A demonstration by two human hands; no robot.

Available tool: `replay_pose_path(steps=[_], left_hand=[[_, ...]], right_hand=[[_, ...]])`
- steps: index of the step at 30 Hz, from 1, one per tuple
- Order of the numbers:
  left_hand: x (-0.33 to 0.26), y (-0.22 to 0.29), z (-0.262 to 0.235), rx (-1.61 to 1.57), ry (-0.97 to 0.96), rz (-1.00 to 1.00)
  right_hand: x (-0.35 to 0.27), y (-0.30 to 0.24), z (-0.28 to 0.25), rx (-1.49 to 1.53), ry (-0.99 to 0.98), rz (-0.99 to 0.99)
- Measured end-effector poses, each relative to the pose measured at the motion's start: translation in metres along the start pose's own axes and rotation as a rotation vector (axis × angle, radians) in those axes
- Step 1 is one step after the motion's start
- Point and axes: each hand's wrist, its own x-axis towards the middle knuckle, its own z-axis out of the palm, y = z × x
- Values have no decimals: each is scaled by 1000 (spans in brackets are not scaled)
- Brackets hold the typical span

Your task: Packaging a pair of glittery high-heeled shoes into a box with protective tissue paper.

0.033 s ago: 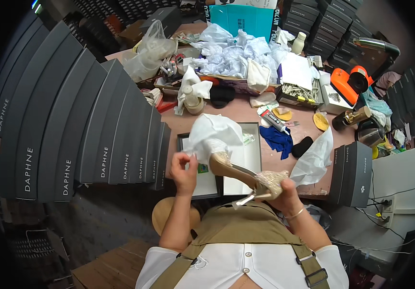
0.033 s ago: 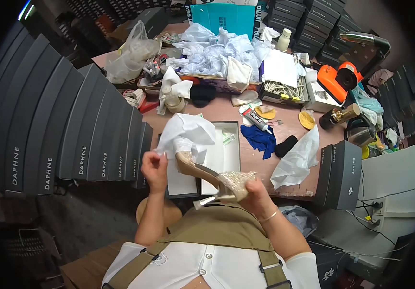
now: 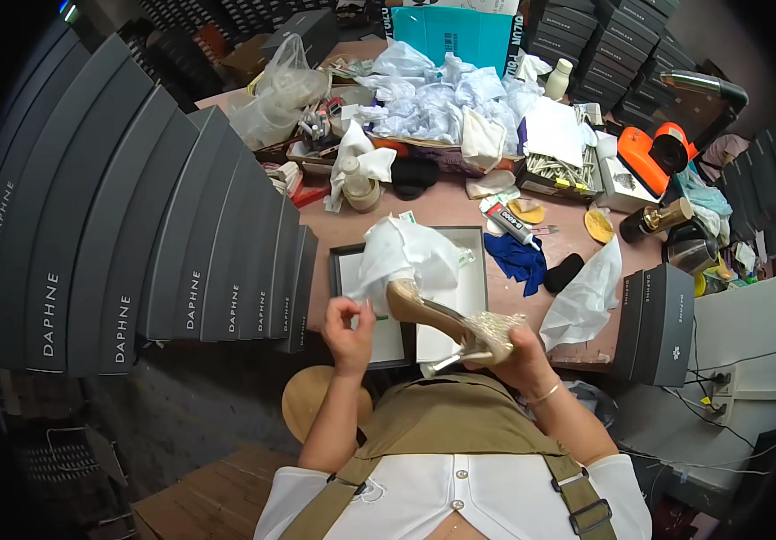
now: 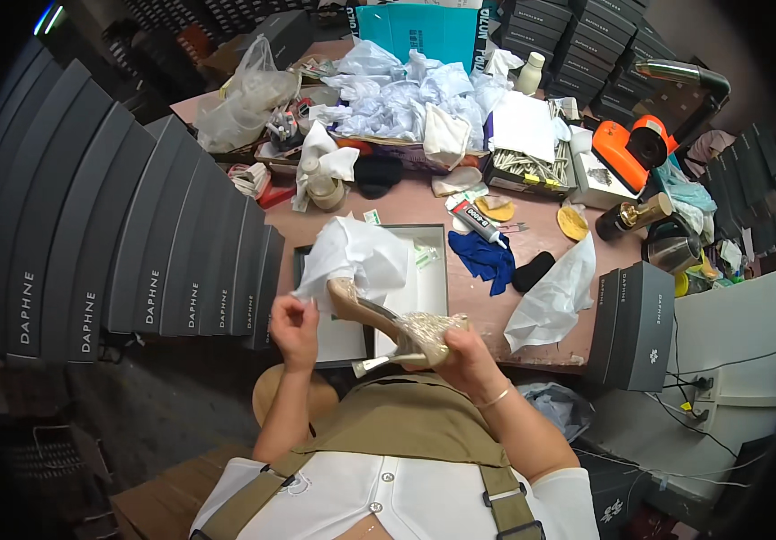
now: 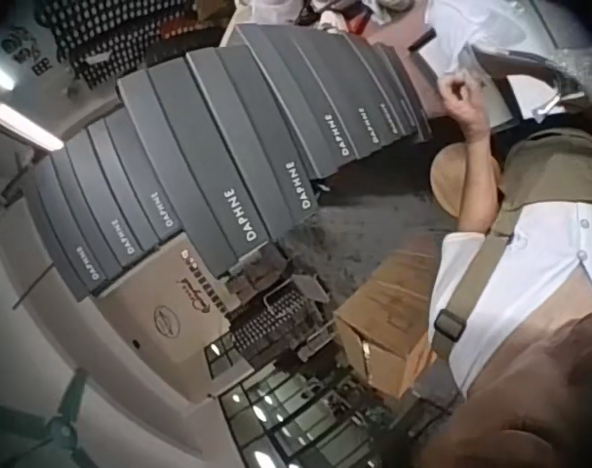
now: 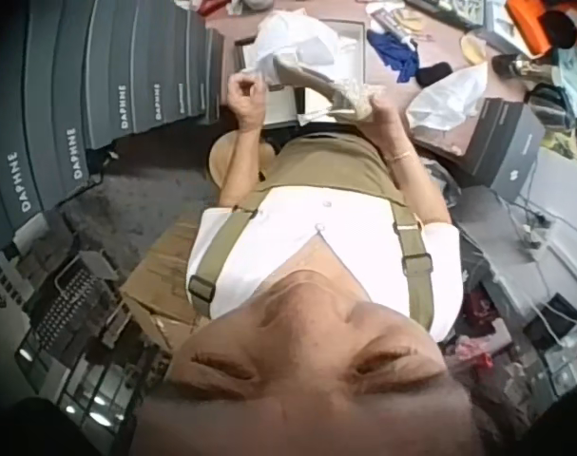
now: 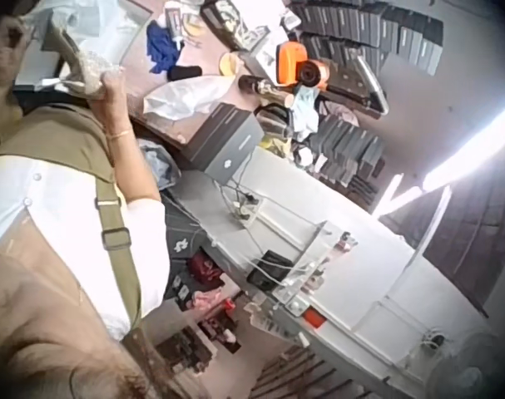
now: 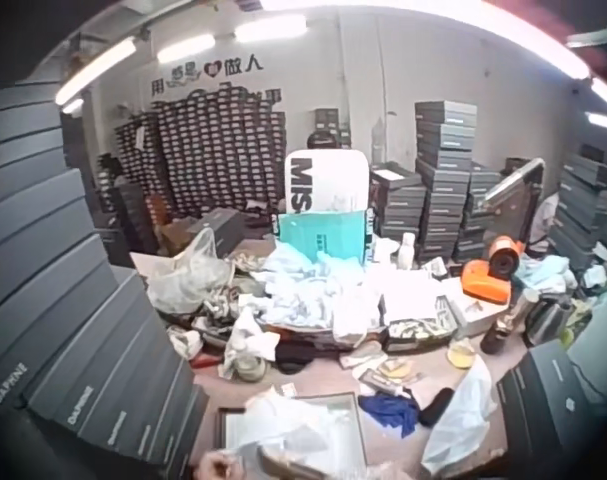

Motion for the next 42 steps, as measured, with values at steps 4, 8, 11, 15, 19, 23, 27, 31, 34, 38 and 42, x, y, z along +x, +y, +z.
replay_pose_path(steps=[4, 8, 11, 15, 19, 23, 27, 31, 34, 38, 42], left_hand=[[-54, -26, -41, 289, -22, -435], [-26, 10, -30, 867, -248, 366], [3, 15, -16, 571, -479, 290], [29, 21, -12, 449, -452, 71], [37, 34, -1, 612, -605, 189], [42, 45, 21, 493, -591, 79], [29, 78, 40, 259, -505, 86], [-10, 113, 53, 104, -533, 309], [-42, 104, 73, -178, -751, 448], [-41, 81, 69, -164, -701, 70], [-51, 87, 71, -235, -902, 357]], right_hand=[[24, 28, -8, 41, 71, 26], [23, 44, -22, -29, -29, 202], [21, 55, -19, 96, -1, 207], [12, 59, -42, 510, 2, 140], [-1, 59, -49, 716, -20, 71], [-6, 53, -46, 745, -3, 49], [-5, 27, -6, 557, 137, -57], [13, 24, 35, 482, 284, -255], [11, 37, 31, 31, 495, -289], [27, 7, 19, 483, 246, -250], [37, 50, -30, -1493, 444, -791]])
